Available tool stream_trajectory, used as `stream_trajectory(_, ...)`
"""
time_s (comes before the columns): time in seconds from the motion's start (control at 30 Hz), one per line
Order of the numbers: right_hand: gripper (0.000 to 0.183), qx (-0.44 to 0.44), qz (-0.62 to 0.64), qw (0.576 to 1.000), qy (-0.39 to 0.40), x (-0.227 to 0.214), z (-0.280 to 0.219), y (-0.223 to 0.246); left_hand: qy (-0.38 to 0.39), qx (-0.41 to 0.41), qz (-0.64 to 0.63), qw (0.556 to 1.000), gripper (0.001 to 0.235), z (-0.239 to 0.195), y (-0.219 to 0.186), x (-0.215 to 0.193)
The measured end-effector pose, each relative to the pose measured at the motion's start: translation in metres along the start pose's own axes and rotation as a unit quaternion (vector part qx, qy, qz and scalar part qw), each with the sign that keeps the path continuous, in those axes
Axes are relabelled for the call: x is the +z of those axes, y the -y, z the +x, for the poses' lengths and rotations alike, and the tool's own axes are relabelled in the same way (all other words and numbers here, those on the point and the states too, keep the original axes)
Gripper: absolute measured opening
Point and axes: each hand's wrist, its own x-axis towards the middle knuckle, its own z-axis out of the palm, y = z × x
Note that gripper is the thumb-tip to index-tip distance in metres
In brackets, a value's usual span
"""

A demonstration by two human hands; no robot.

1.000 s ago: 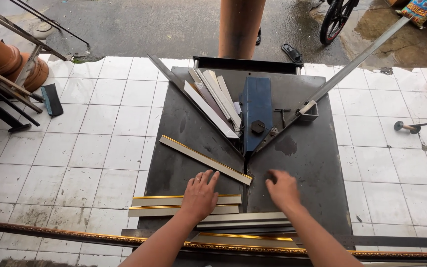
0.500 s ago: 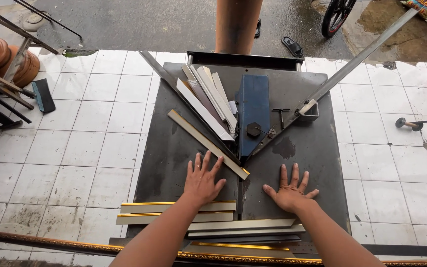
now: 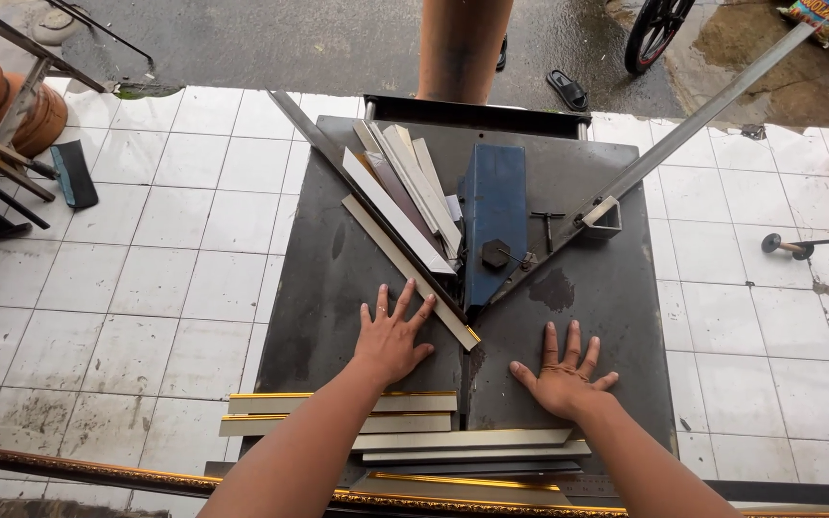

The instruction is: Measuring and marking wooden frame moldings on a miter cutting station using a ruler and pencil.

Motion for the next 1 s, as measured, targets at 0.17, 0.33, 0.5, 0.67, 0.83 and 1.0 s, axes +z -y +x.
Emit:
stream_trajectory(0.17, 0.081, -0.002, -0.004, 1.000, -0.005, 0.002, -0.001, 0.000, 0.024, -0.002, 0.016, 1.000, 0.070, -0.003, -0.001, -0.008)
stream_trajectory(0.33, 0.081, -0.002, 0.002, 1.000, -0.006, -0.001, 0.001, 0.000, 0.053, -0.011, 0.033, 0.998, 0.067, 0.000, -0.003, -0.020)
stream_trajectory(0.5, 0.081, -0.008, -0.009, 1.000, -0.008, -0.014, 0.015, 0.003, 0.061, -0.014, 0.048, 0.997, 0.072, 0.020, 0.001, -0.027)
stream_trajectory(0.67, 0.081, -0.013, 0.007, 1.000, -0.020, -0.034, 0.031, 0.010, 0.060, -0.027, 0.058, 0.996, 0.073, 0.045, 0.002, -0.035)
stream_trajectory(0.83, 0.080, -0.012, 0.006, 0.999, -0.030, -0.042, 0.037, 0.012, 0.061, -0.033, 0.054, 0.996, 0.075, 0.051, 0.001, -0.042)
stream_trajectory(1.0, 0.081, -0.012, -0.002, 1.000, -0.023, -0.028, 0.027, 0.007, 0.070, -0.028, 0.049, 0.996, 0.076, 0.034, -0.003, -0.035)
